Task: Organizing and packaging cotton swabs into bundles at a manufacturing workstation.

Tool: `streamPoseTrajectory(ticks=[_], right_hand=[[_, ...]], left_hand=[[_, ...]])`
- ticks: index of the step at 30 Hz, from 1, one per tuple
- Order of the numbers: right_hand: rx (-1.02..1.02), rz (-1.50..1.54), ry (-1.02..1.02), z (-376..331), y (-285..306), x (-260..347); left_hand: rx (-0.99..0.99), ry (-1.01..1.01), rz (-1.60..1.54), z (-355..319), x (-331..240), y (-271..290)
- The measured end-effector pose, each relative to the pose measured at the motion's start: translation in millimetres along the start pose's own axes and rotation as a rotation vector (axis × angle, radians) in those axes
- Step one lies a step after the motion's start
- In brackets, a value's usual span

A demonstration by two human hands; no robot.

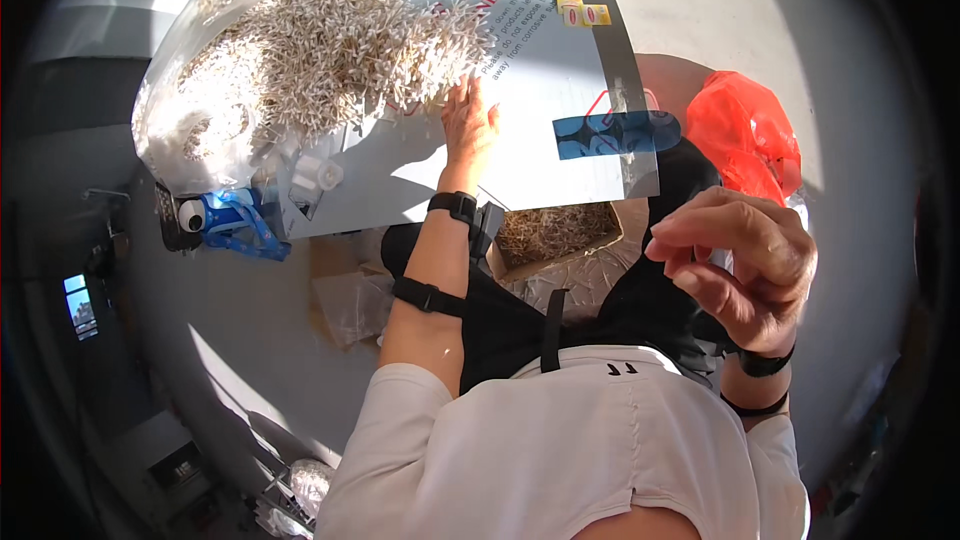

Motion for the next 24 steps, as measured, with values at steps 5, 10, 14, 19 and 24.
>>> streamPoseTrajectory(ticks=[5, 10, 14, 19, 24], right_hand=[[0.028, 0.179, -0.493, -5, -33, -121], [0.152, 0.128, -0.724, -15, -51, -171], [0.169, 0.085, -0.713, -14, -60, -202], [0.140, 0.141, -0.711, 7, -72, -202], [0.117, 0.223, -0.791, 3, -57, -203]], left_hand=[[-0.208, -0.135, -0.209, 20, 5, 16], [-0.185, 0.115, -0.210, -35, 0, 54], [-0.299, 0.376, -0.466, -33, 37, 76], [-0.458, 0.304, -0.369, 58, 88, 127], [0.079, 0.652, 0.159, 72, 228, 191]])
Point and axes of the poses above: each hand's wrist, its own z-axis towards the middle knuckle, its own y-axis out of the back of the hand, x = y × z, the point moved 2 cm from there along z, towards the middle knuckle, and after that the axes turned 3 degrees about -y, right-handed, at the moved point
